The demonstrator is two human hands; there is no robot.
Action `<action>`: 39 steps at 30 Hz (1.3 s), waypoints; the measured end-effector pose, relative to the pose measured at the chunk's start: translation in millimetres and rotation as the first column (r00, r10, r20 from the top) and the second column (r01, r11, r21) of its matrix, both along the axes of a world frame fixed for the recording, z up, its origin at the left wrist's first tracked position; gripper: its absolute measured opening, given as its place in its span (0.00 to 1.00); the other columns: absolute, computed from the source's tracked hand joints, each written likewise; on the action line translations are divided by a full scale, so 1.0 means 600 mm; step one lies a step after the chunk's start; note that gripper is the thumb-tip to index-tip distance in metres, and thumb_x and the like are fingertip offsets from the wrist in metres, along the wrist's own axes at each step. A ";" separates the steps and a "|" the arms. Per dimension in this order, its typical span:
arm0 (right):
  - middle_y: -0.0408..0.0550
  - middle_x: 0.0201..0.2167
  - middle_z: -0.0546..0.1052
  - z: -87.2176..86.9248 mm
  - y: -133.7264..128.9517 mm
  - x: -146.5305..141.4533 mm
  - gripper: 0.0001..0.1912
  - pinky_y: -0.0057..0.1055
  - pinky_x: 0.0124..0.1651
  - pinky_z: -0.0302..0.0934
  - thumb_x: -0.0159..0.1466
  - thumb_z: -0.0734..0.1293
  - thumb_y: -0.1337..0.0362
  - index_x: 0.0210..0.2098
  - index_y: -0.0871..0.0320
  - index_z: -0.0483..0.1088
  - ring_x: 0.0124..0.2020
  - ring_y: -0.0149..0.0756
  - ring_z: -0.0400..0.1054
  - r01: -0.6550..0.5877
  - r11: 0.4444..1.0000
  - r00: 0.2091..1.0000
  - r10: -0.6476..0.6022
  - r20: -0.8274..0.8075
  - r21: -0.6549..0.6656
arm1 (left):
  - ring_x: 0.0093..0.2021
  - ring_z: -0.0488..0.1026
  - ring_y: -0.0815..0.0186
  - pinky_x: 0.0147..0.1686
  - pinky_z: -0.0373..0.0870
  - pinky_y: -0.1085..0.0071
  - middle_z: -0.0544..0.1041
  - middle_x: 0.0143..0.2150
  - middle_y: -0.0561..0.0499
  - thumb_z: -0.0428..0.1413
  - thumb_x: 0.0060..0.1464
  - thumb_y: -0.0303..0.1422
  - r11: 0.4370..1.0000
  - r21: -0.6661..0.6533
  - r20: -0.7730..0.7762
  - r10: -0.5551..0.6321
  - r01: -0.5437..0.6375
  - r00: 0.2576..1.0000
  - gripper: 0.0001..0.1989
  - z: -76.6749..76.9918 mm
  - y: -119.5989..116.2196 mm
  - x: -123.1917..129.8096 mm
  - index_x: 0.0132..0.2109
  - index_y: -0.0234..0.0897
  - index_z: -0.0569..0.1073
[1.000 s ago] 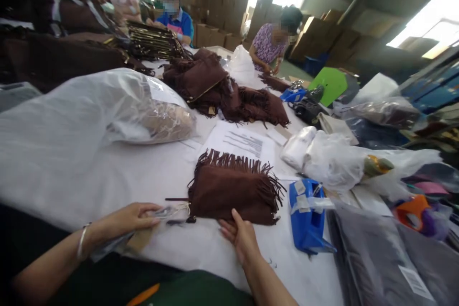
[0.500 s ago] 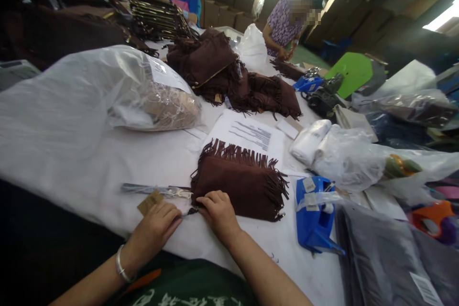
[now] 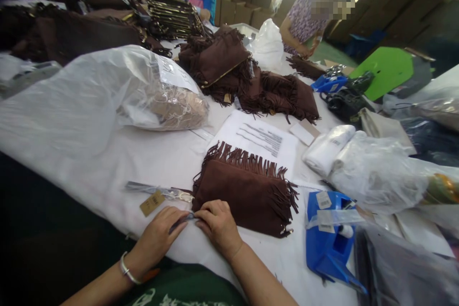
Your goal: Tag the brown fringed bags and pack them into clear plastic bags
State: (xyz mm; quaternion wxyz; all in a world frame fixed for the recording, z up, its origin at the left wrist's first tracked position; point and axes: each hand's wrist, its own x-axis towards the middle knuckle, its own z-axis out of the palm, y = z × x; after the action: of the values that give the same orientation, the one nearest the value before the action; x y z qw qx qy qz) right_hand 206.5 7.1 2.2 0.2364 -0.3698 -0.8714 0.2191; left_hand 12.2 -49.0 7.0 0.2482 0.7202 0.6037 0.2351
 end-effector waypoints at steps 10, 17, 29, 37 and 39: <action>0.45 0.36 0.75 -0.020 0.003 -0.004 0.05 0.35 0.44 0.53 0.63 0.66 0.62 0.38 0.53 0.72 0.40 0.36 0.65 0.054 0.995 0.996 -0.060 -0.073 -0.079 | 0.40 0.68 0.57 0.42 0.68 0.58 0.72 0.37 0.46 0.50 0.59 0.30 0.989 0.117 -0.201 -0.065 0.089 0.978 0.06 0.000 0.023 0.026 0.40 0.36 0.70; 0.47 0.42 0.75 0.020 0.004 0.016 0.10 0.36 0.49 0.58 0.63 0.64 0.67 0.44 0.52 0.71 0.45 0.37 0.66 0.018 0.981 0.977 -0.058 -0.203 -0.192 | 0.38 0.66 0.59 0.42 0.63 0.62 0.71 0.33 0.49 0.57 0.51 0.37 0.935 -0.347 0.289 0.186 -0.078 0.939 0.08 0.028 0.031 0.023 0.33 0.36 0.72; 0.46 0.38 0.79 0.075 0.069 0.009 0.11 0.32 0.45 0.62 0.62 0.64 0.62 0.40 0.56 0.76 0.40 0.41 0.72 0.111 0.894 0.860 -0.305 -0.408 -0.433 | 0.29 0.72 0.65 0.28 0.69 0.72 0.77 0.32 0.43 0.45 0.49 0.60 0.816 -0.558 0.614 0.283 0.152 0.737 0.35 0.162 0.180 0.021 0.38 0.31 0.77; 0.47 0.35 0.79 0.063 0.062 0.014 0.13 0.31 0.43 0.61 0.61 0.65 0.58 0.38 0.59 0.76 0.39 0.42 0.71 0.097 0.853 0.836 -0.349 -0.424 -0.512 | 0.39 0.72 0.58 0.41 0.70 0.65 0.77 0.38 0.48 0.55 0.48 0.51 0.954 -0.170 0.502 0.298 -0.245 0.812 0.23 0.074 0.128 -0.008 0.41 0.37 0.75; 0.48 0.37 0.79 0.057 0.057 0.011 0.13 0.32 0.46 0.61 0.61 0.65 0.57 0.39 0.59 0.76 0.40 0.43 0.71 0.105 0.843 0.827 -0.369 -0.424 -0.528 | 0.43 0.72 0.58 0.45 0.69 0.63 0.76 0.42 0.47 0.53 0.52 0.47 0.966 -0.016 0.446 0.239 -0.259 0.863 0.18 0.061 0.096 -0.012 0.43 0.39 0.74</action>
State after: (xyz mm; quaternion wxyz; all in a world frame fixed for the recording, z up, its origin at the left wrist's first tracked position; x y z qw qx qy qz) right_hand 212.8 41.1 36.5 0.3847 -0.4541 -0.6393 0.4870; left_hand 4.8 8.9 43.3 0.3307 0.5687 0.6138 0.4364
